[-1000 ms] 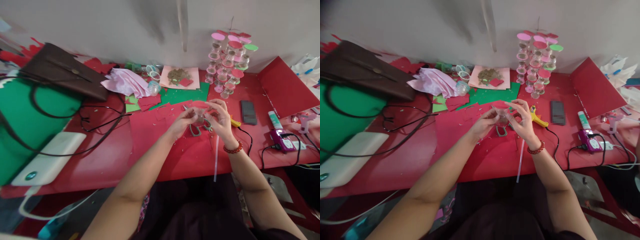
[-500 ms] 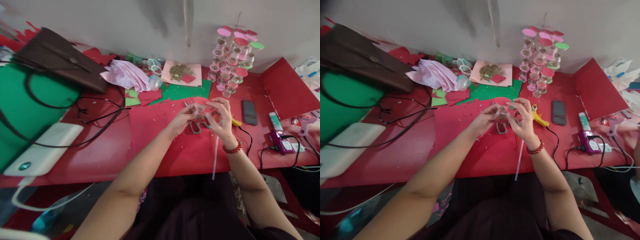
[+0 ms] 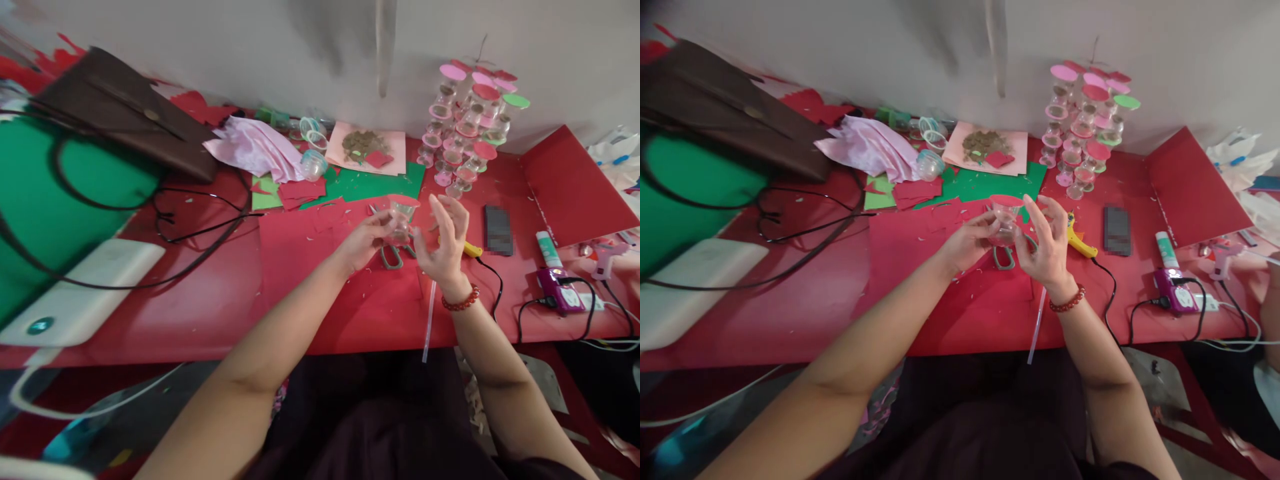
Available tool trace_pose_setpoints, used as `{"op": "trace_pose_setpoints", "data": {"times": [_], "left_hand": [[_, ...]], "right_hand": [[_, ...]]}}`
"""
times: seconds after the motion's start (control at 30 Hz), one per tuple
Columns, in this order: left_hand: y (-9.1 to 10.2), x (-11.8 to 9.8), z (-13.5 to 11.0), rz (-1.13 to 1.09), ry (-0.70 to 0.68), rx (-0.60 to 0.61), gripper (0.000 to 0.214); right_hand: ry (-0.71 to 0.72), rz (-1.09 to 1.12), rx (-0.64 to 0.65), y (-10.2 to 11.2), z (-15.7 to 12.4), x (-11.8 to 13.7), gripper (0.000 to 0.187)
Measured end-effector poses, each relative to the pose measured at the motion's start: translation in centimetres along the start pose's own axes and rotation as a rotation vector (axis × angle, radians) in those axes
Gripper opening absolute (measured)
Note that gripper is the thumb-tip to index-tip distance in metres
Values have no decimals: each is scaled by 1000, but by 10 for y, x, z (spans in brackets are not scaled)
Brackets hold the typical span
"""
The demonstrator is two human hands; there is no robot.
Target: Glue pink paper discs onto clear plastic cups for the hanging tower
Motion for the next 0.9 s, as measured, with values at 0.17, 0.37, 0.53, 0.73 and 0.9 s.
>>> {"op": "trace_pose_setpoints", "data": {"times": [0.17, 0.37, 0.53, 0.73, 0.9], "left_hand": [[-3, -2, -2, -6, 1, 0, 25], [-2, 0, 1, -6, 14, -50, 20], [3, 2, 5, 3, -55, -102, 18], [7, 1, 7, 83, -120, -108, 25], [9, 0, 8, 115, -179, -70, 35]], "right_hand": [[189, -206, -106, 0, 0, 2, 61], [174, -225, -440, 8, 0, 1, 42], [-72, -80, -448, 10, 0, -4, 23], [-227, 173, -402, 8, 2, 5, 40], [-340, 386, -443, 3, 4, -2, 55]]}}
Point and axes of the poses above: each hand's wrist, its own z-axis towards the middle knuckle, its own y-axis out of the back of the hand, x = y × z, the point moved 1 cm from there along z, towards the middle knuckle, and after that the axes turned 9 degrees about y, right-handed, at the moved point
